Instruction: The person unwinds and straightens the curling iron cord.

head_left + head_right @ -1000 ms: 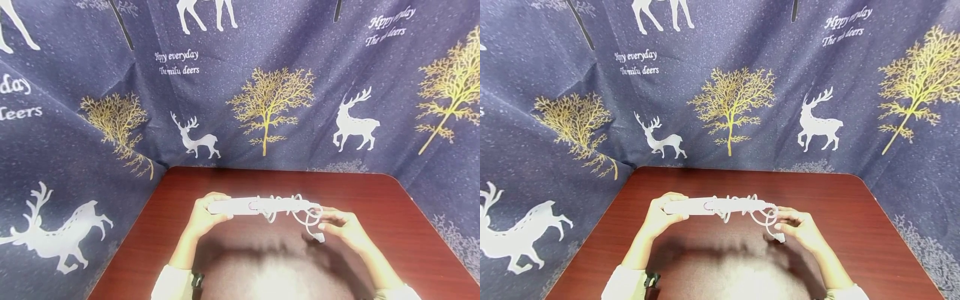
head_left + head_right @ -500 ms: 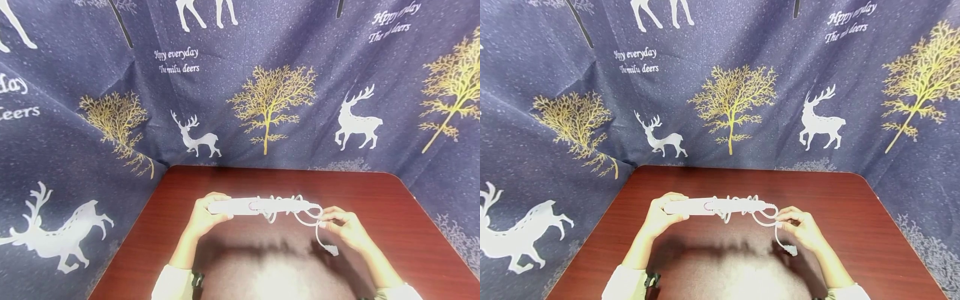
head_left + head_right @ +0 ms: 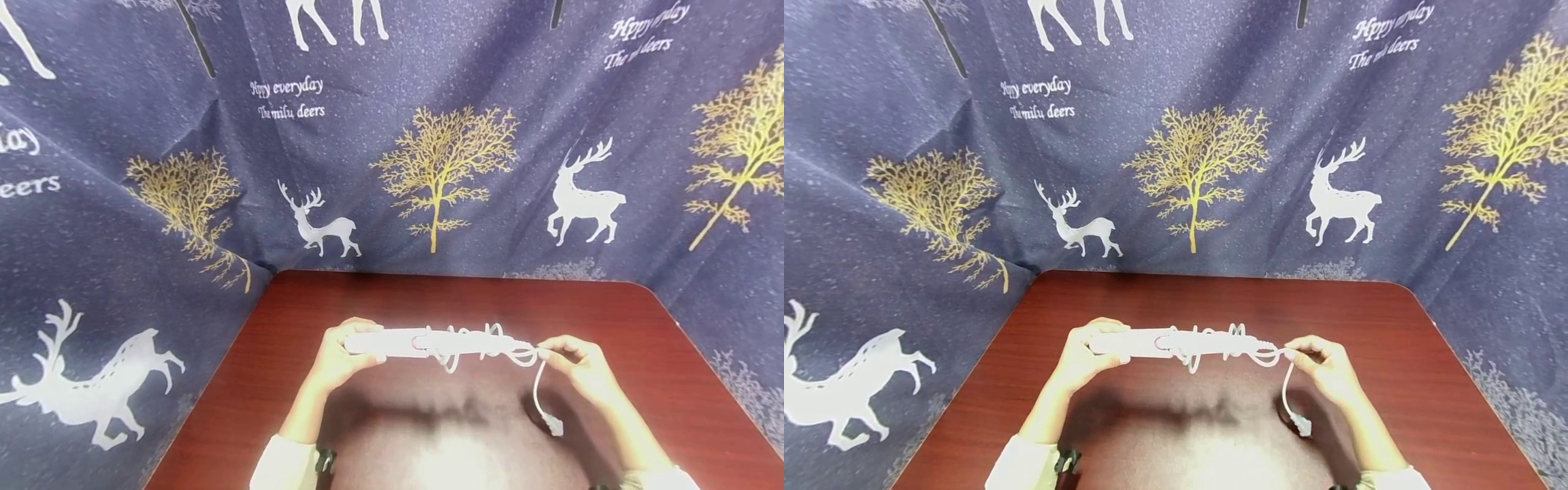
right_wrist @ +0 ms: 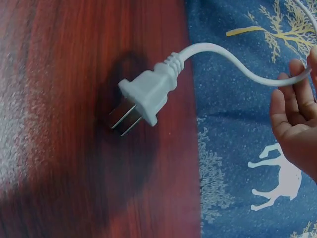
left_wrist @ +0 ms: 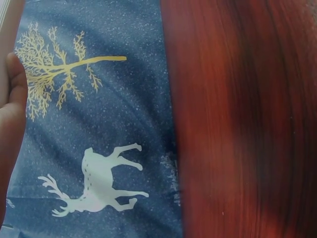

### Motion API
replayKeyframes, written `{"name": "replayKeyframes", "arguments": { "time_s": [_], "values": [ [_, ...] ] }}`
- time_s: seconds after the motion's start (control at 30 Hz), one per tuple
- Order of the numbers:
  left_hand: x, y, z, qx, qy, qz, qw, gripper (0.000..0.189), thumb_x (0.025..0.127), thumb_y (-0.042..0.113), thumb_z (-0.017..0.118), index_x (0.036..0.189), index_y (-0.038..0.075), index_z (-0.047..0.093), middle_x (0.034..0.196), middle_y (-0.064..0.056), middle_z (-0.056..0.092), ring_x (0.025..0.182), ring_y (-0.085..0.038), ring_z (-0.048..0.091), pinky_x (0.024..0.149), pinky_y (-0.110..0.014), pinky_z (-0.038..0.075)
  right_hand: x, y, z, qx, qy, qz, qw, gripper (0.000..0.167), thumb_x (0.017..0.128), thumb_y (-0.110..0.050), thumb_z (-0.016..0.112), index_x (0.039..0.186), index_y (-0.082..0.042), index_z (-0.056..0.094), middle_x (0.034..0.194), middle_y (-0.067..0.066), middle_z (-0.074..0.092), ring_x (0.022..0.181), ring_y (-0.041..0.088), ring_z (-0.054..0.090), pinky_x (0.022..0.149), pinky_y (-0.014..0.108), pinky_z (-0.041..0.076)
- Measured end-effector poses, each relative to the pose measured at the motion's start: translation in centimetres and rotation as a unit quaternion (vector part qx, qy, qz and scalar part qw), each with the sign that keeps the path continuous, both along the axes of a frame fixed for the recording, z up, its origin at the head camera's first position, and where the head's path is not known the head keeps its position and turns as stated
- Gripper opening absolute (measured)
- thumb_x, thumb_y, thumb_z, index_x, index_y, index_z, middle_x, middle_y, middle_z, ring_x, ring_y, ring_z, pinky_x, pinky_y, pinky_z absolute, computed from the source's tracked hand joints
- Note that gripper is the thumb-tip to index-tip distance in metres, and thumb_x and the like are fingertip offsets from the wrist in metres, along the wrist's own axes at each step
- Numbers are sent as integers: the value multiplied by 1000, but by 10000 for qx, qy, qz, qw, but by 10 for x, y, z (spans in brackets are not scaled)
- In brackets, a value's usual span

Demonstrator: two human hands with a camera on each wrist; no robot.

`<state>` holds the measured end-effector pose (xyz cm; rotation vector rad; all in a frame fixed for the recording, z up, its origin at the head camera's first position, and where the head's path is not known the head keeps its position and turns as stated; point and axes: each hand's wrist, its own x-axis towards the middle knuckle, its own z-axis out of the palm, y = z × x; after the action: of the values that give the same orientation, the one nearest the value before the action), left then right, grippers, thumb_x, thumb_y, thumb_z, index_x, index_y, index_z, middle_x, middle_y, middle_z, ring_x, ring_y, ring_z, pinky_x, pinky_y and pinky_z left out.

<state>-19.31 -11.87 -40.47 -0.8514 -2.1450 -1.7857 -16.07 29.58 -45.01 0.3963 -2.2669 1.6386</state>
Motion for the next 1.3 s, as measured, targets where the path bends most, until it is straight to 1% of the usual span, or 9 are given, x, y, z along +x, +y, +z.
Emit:
{"name": "replayKeyframes", "arguments": {
  "time_s": [0.17,0.37,0.53,0.6,0.8,0.93,1.13,1.2,1.3],
  "values": [
    [2,0,2,-17,-37,-77,10000,37,62,-7,81,96,-1,69,95,-8,66,86,-22,60,69,-28,47,-2,0,5,-187,-26,-66,9998,8,85,4,62,92,8,62,81,9,67,76,8,61,66,19,46],
    [6,1,1,22,-93,-267,9996,38,62,-8,81,97,-2,68,94,-8,66,83,-22,61,68,-28,48,-5,-2,7,-509,-267,-533,9969,9,86,2,62,93,9,62,74,-1,63,66,10,57,59,22,47],
    [9,3,-1,14,-117,-348,9993,38,61,-8,81,97,-2,69,95,-8,66,83,-22,61,68,-28,48,-15,-4,15,-574,-311,-826,9944,9,87,-3,63,91,5,64,72,-1,62,65,8,55,55,22,46],
    [10,4,-2,-31,-107,-357,9993,39,61,-7,82,97,-1,69,95,-8,65,83,-22,61,67,-28,48,-19,-8,21,-754,-260,-833,9933,7,87,-3,64,90,3,65,72,0,62,65,8,55,55,21,45],
    [9,5,-9,-131,-73,-450,9989,38,62,-6,82,98,0,69,95,-7,65,79,-22,61,63,-30,49,-23,-24,43,-1951,146,-219,9804,3,86,7,59,88,7,62,72,4,64,63,11,57,55,21,46],
    [9,4,-12,-152,-162,-377,9990,39,62,-6,82,98,1,69,95,-6,64,80,-23,61,65,-30,49,-18,-30,57,-2322,445,164,9715,10,85,14,55,88,8,62,73,5,65,64,13,59,59,22,48],
    [6,2,-14,-131,-64,-279,9995,38,62,-6,81,98,-1,69,94,-7,65,83,-23,60,68,-30,48,-4,-26,73,-2839,707,1461,9450,25,83,24,45,91,7,62,79,9,65,70,15,60,66,22,49],
    [5,1,-14,-148,-59,-225,9996,39,61,-6,81,98,-1,69,94,-8,65,83,-22,60,68,-30,48,3,-23,75,-2665,718,1647,9469,30,82,26,43,91,5,62,80,8,65,72,14,61,67,21,49],
    [5,0,-12,-156,-86,-107,9998,39,61,-7,81,98,-1,69,95,-8,65,84,-21,60,68,-29,48,12,-17,74,-2197,755,1701,9577,38,77,29,43,90,1,65,81,4,66,74,11,61,65,19,47]
  ]
}}
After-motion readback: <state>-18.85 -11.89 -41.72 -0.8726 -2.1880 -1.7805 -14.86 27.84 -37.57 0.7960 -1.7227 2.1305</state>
